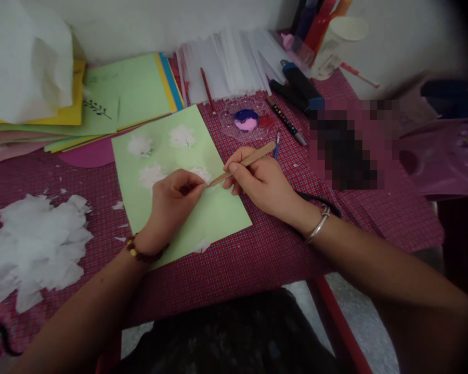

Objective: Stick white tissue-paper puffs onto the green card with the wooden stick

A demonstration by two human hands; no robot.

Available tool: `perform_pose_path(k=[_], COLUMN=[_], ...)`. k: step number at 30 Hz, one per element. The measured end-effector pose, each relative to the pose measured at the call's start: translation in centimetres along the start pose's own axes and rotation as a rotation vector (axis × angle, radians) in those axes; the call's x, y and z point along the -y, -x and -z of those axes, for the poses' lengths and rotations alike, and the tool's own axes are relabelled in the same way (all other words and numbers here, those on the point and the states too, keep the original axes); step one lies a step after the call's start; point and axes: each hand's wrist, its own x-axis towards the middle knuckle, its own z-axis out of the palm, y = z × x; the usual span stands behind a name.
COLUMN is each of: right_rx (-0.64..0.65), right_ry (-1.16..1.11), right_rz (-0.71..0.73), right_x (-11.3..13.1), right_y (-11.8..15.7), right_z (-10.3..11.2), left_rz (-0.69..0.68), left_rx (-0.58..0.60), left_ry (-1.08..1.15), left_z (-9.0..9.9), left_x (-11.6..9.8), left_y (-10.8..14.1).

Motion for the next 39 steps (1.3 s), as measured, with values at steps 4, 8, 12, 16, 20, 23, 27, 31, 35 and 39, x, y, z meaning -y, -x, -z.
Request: perform_pose_path(k=[4,8,12,16,20,23,27,31,35,39], right_rx=[0.015,0.013,-0.006,-0.027,-0.044,-0.034,-0.079,-0.152,-0.148,-0.168], right_ry=[0.062,0.065,0.017,-0.047,-0.060,-0.133,-0.263,-0.349,-0.361,-0.335], right_rz=[0.035,0.064,0.056,0.022,0.004,-0.027,-0.130,-0.143,-0.148,-0.165], right_x=[-0.1,-0.6,-1.2,-1.5,-1.6,-1.4,-0.9,-0.7,-0.7,-0.8], right_y=[-0.1,-0.1,0.0,0.1,0.1,0.0,-0.2,-0.4,-0.4,-0.6], right_z=[0.1,0.1,-0.2,-0.5,-0.7,-0.7,-0.3,0.2,0.4,0.5], left_rz=[-0.024,-0.038,0.011,0.062,0.071,0.070,0.069,0.067,0.063,0.049], left_rx=[0.002,-0.034,-0.099,-0.123,-0.105,-0.086,-0.090,-0.088,-0.093,-0.108], left_ry=[-0.033,-0.026,0.084,0.201,0.228,0.228,0.233,0.234,0.249,0.289], left_z=[0.0,0.2,0.3,0.2,0.2,0.2,0.2,0.2,0.2,0.3], left_x=[-0.1,-0.1,0.6,1.2,1.1,1.0,1.1,1.0,1.1,1.0], left_y=[0.0,0.2,0.2,-0.1,-0.2,-0.2,-0.2,-0.3,-0.3,-0.1])
